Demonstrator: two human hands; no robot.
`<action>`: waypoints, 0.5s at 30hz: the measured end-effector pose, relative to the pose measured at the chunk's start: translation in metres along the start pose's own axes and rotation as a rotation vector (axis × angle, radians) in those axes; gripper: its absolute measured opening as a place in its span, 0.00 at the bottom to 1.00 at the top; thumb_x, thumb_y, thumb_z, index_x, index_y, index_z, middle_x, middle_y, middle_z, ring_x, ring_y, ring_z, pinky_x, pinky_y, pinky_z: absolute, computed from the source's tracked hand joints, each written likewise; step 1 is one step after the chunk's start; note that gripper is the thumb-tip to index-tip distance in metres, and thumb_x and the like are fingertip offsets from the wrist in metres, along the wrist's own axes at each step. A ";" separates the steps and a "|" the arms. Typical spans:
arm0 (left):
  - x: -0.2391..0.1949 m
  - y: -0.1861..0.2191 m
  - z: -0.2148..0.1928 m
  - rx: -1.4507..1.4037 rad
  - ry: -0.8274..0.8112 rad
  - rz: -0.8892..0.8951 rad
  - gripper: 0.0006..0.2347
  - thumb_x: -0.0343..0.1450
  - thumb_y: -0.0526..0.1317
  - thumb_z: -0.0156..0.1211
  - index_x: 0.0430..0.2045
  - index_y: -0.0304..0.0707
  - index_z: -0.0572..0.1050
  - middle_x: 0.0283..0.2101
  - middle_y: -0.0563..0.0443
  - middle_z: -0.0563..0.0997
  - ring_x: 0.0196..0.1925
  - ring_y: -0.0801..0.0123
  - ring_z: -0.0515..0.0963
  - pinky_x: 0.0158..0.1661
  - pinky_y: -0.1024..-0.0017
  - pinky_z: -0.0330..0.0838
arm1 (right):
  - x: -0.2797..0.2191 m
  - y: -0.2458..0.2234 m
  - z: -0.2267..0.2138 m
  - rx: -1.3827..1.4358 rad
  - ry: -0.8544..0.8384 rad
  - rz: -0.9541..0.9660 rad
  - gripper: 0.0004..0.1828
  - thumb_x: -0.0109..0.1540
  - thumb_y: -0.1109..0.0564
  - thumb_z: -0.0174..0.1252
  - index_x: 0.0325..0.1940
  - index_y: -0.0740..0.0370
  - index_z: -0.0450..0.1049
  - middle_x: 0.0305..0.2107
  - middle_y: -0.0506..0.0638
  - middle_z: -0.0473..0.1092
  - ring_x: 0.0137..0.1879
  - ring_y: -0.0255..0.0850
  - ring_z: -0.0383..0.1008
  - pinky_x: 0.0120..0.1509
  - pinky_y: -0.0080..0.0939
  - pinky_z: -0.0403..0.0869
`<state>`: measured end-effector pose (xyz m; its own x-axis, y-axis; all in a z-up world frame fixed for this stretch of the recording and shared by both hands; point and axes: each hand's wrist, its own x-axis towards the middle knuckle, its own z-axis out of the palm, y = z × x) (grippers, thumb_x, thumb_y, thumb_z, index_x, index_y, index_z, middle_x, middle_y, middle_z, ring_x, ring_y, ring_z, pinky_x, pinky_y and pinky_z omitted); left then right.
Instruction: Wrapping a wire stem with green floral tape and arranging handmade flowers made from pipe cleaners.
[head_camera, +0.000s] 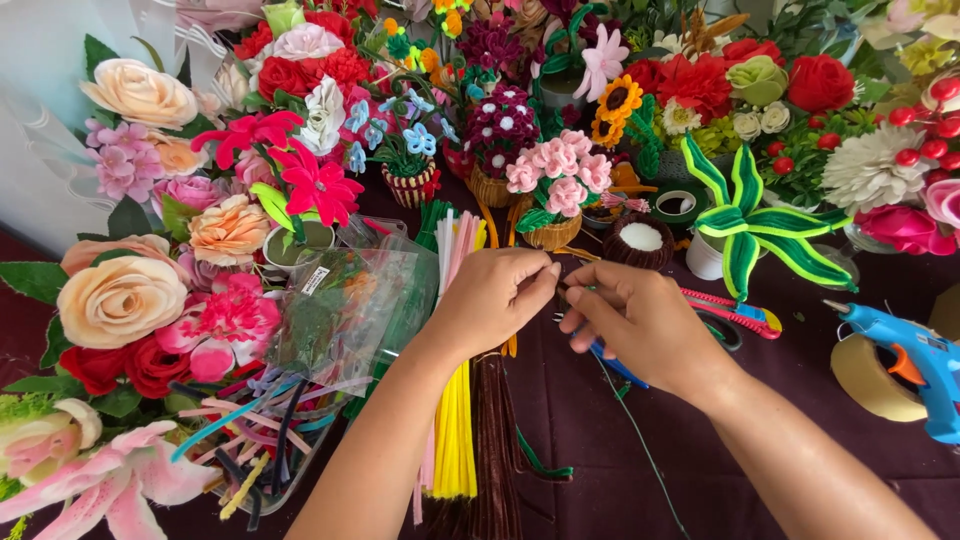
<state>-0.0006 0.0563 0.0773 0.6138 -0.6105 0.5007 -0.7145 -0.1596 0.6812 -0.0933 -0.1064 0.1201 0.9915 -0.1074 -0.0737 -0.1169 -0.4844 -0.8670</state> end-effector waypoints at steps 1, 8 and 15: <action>0.001 0.006 -0.005 0.076 0.029 0.036 0.16 0.75 0.35 0.51 0.11 0.38 0.65 0.10 0.51 0.61 0.15 0.68 0.62 0.21 0.72 0.60 | -0.002 -0.008 -0.001 0.029 0.004 0.001 0.12 0.66 0.62 0.52 0.43 0.64 0.82 0.25 0.57 0.82 0.32 0.39 0.86 0.28 0.33 0.82; -0.017 0.069 -0.043 0.404 0.372 0.278 0.10 0.76 0.31 0.51 0.22 0.35 0.66 0.20 0.52 0.67 0.21 0.66 0.67 0.24 0.65 0.58 | -0.035 -0.084 -0.002 -0.092 0.078 -0.152 0.11 0.65 0.52 0.53 0.39 0.55 0.80 0.30 0.43 0.85 0.40 0.28 0.88 0.35 0.35 0.90; -0.037 0.108 -0.068 0.182 0.748 0.134 0.13 0.77 0.30 0.49 0.19 0.34 0.69 0.18 0.55 0.64 0.20 0.75 0.59 0.24 0.71 0.51 | -0.052 -0.110 0.030 -0.495 0.428 -0.927 0.06 0.69 0.59 0.53 0.49 0.60 0.73 0.34 0.50 0.76 0.31 0.43 0.77 0.30 0.43 0.70</action>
<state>-0.0775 0.1140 0.1683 0.5354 0.0413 0.8436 -0.8027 -0.2859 0.5234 -0.1298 -0.0216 0.2048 0.6176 0.2293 0.7523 0.5479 -0.8117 -0.2024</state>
